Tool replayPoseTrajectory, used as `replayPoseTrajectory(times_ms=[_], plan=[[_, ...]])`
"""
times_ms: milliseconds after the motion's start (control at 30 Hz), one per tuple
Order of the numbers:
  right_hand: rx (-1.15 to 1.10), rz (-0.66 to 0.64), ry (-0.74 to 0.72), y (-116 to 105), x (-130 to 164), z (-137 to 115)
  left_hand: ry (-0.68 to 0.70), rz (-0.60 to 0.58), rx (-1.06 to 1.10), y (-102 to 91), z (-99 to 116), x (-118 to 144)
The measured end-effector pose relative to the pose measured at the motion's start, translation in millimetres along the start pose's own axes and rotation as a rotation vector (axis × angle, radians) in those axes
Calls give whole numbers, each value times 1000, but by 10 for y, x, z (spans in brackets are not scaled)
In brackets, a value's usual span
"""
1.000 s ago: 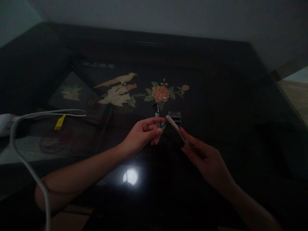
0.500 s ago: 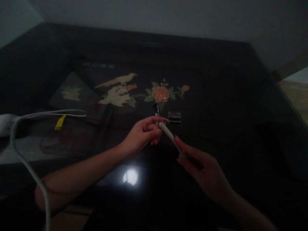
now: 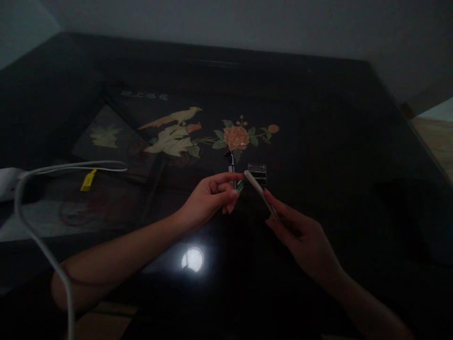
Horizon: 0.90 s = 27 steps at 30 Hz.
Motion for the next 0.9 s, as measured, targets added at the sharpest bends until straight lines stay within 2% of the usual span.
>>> replayPoseTrajectory(times_ms=[133, 433, 633, 800, 900], plan=[[12, 16, 0, -9, 2, 16, 9, -4, -9, 2, 3, 5], [-99, -47, -29, 100, 129, -91, 2, -20, 23, 12, 3, 4], [-171, -85, 92, 95, 155, 23, -2, -25, 38, 25, 7, 15], [-207, 11, 160, -58, 44, 106, 33, -47, 5, 52, 32, 29], [-171, 30, 161, -77, -10, 104, 90, -57, -8, 62, 75, 42]])
Point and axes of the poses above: each hand's wrist, its own x-axis away from the middle knuckle, its own y-axis out of the palm, z = x × y, the point moved 10 cm from there along -x, towards the middle knuckle, and after that the axes turned 10 degrees about z, right-handed, at the moved point
